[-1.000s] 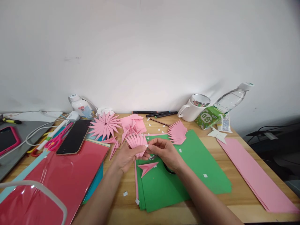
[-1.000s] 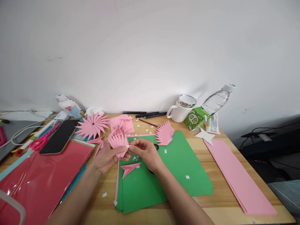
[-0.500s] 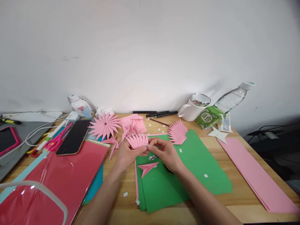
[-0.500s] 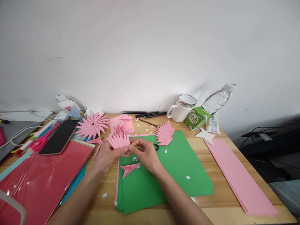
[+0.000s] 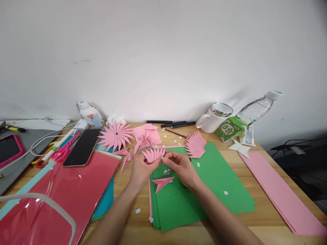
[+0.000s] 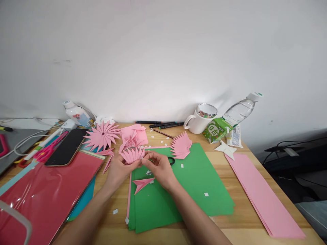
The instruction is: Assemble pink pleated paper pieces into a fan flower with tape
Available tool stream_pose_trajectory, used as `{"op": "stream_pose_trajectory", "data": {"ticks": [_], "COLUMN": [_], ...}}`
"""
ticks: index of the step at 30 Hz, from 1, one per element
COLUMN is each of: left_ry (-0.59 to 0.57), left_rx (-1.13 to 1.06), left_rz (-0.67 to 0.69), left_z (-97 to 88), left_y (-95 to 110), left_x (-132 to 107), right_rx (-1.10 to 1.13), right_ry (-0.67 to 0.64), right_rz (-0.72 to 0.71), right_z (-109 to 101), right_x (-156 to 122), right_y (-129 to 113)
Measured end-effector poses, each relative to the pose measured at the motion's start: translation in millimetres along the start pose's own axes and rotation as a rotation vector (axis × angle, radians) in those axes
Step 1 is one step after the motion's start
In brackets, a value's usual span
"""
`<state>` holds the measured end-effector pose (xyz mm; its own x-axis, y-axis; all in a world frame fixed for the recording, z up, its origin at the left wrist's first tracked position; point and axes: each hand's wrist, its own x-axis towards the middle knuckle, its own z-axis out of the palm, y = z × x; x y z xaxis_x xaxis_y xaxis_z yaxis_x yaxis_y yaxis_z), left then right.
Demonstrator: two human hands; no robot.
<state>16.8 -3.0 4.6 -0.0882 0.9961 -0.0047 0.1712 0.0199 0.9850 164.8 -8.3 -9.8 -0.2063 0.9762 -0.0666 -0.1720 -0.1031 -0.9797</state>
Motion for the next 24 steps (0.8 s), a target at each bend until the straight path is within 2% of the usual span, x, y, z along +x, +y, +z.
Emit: {"op": "stream_pose_trajectory", "data": {"ticks": [5, 7, 9, 11, 14, 17, 24], "left_ry": [0.08, 0.085, 0.023, -0.087, -0.215, -0.251, -0.23], "left_rx": [0.168, 0.128, -0.019, -0.189, -0.32, -0.353, -0.381], "left_rz": [0.111, 0.078, -0.038, -0.155, -0.229, -0.245, -0.253], "left_z": [1.0, -0.4, -2.8, -5.4, -7.7, -7.6, -5.7], "left_y": [-4.2, -3.0, -1.3, -0.3, -0.9, -2.3, -1.0], "left_x": [0.4, 0.6, 0.9, 1.4, 2.0, 1.9, 1.3], "right_rx": [0.025, 0.06, 0.095, 0.124, 0.151, 0.151, 0.175], "right_ry": [0.023, 0.0, -0.017, -0.019, -0.007, 0.013, 0.023], "right_rz": [0.014, 0.014, 0.008, -0.006, -0.006, 0.026, 0.03], "right_z": [1.1, 1.3, 0.8, -0.4, -2.2, -2.8, -3.2], "right_x": [-1.1, -1.8, -2.0, -1.6, 0.0, 1.2, 1.4], "right_y": [0.7, 0.4, 0.1, 0.5, 1.9, 2.9, 3.5]}}
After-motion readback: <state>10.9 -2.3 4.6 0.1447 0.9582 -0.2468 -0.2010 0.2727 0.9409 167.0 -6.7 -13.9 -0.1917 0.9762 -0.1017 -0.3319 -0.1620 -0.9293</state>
